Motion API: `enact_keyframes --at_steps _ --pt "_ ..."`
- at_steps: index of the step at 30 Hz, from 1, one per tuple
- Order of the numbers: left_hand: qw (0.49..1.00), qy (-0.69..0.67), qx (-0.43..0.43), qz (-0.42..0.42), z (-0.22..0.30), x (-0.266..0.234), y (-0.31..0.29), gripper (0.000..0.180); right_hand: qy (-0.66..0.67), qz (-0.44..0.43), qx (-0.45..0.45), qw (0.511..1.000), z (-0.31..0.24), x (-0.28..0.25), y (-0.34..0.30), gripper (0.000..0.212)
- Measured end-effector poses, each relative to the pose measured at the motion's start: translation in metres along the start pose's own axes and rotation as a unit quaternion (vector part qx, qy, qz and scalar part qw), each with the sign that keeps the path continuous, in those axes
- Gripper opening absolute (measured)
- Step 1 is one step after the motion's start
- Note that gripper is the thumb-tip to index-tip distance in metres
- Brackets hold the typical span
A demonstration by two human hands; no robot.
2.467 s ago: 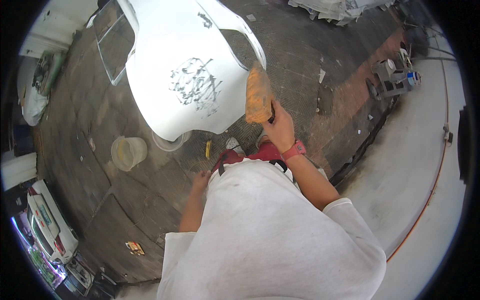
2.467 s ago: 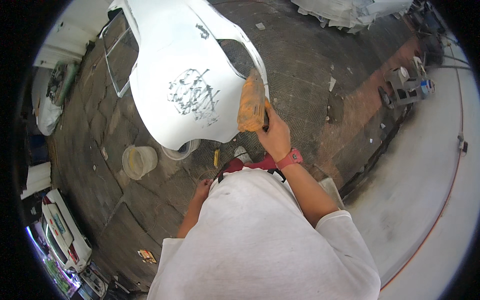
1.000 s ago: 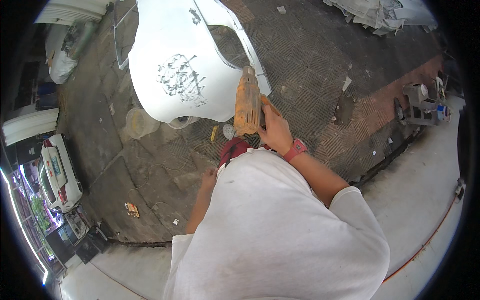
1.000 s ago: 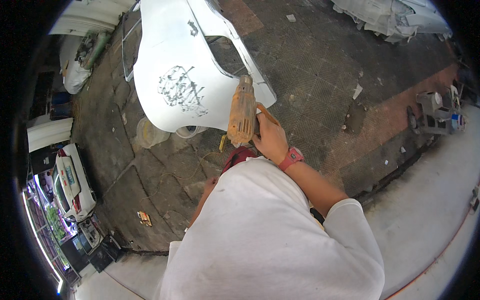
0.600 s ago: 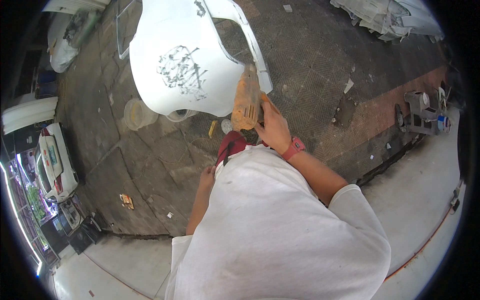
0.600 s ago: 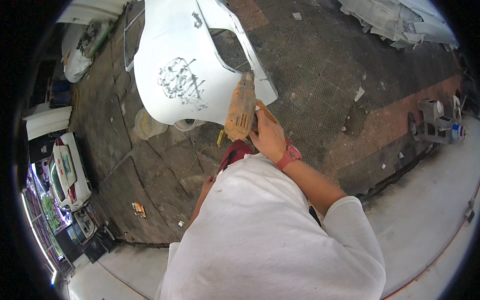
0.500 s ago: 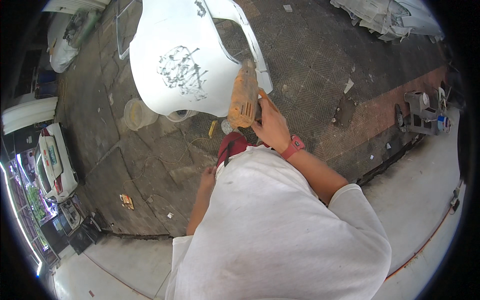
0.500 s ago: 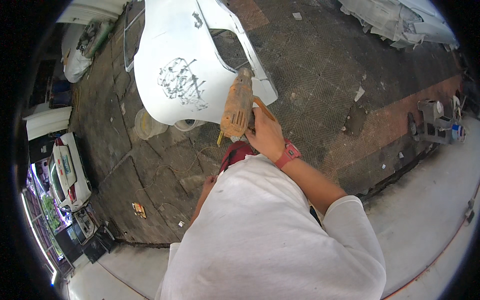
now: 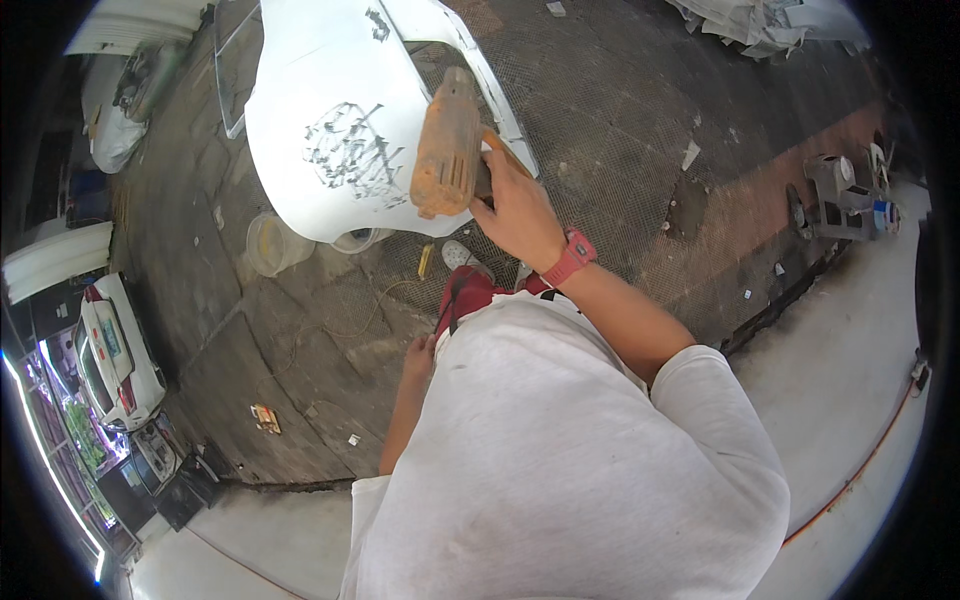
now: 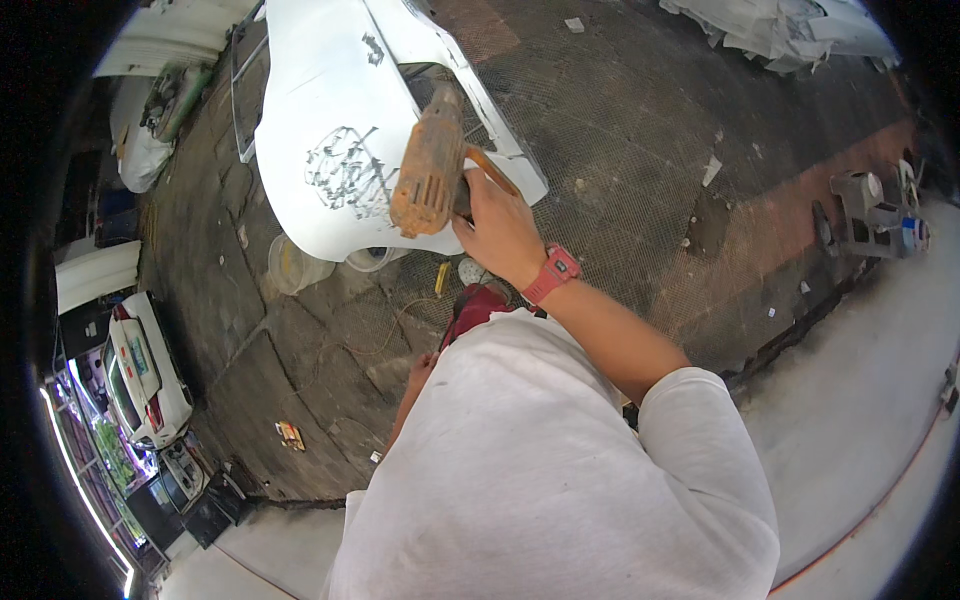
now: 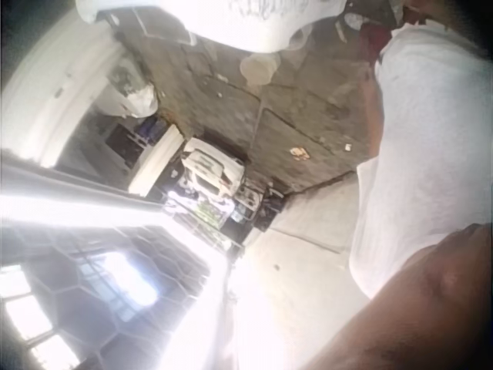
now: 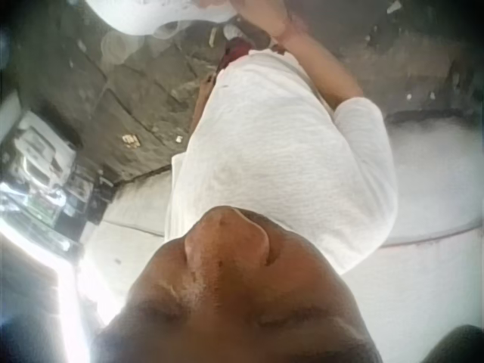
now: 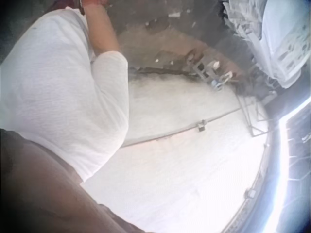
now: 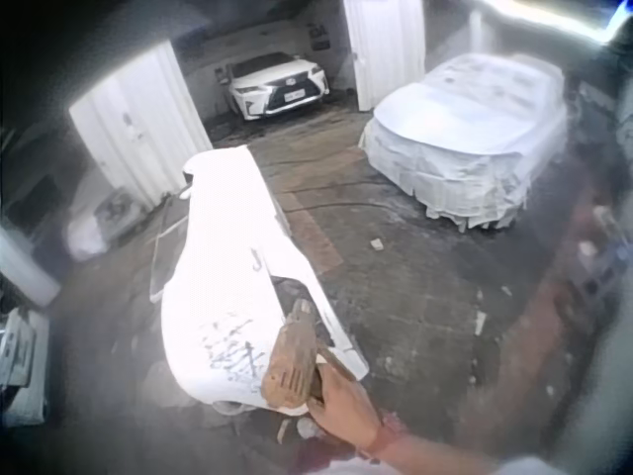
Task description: The person sands a white car bumper with a sanding block, then uses a heat gun to apply heat to the surface. The person moves around the workshop, plugs in the heat gun, and continues heating the bumper before placing the tool in a box.
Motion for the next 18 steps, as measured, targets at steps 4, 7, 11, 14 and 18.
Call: enact_keyframes --at_steps 4,7,11,14,18 --pt "1.0 0.006 0.013 0.002 -0.029 0.005 0.026 0.045 0.005 -0.043 0.052 0.998 0.012 0.001 -0.035 0.048" --pt "0.999 -0.033 0.035 -0.01 -0.033 0.007 0.029 0.046 -0.008 -0.048 0.058 0.997 0.026 0.004 -0.06 0.048" --pt "0.999 -0.001 0.044 -0.001 -0.035 0.003 0.034 0.045 -0.003 -0.069 0.092 0.993 0.037 0.007 -0.079 0.052" --pt "1.0 -0.015 0.015 0.002 -0.035 0.003 0.034 0.043 -0.04 -0.025 0.029 0.998 0.038 0.007 -0.084 0.05" --pt "0.999 -0.016 0.036 0.007 -0.016 0.001 0.016 0.043 -0.01 -0.055 0.07 0.996 0.038 0.007 -0.084 0.052"
Point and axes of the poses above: each hand's wrist, its own y-axis towards the middle knuckle, its own x-axis out of the palm, z = x × y, the point moved 5 cm from there along y, towards the middle knuckle, and after that the axes turned 7 degrees about -x, right-handed, at the moved point
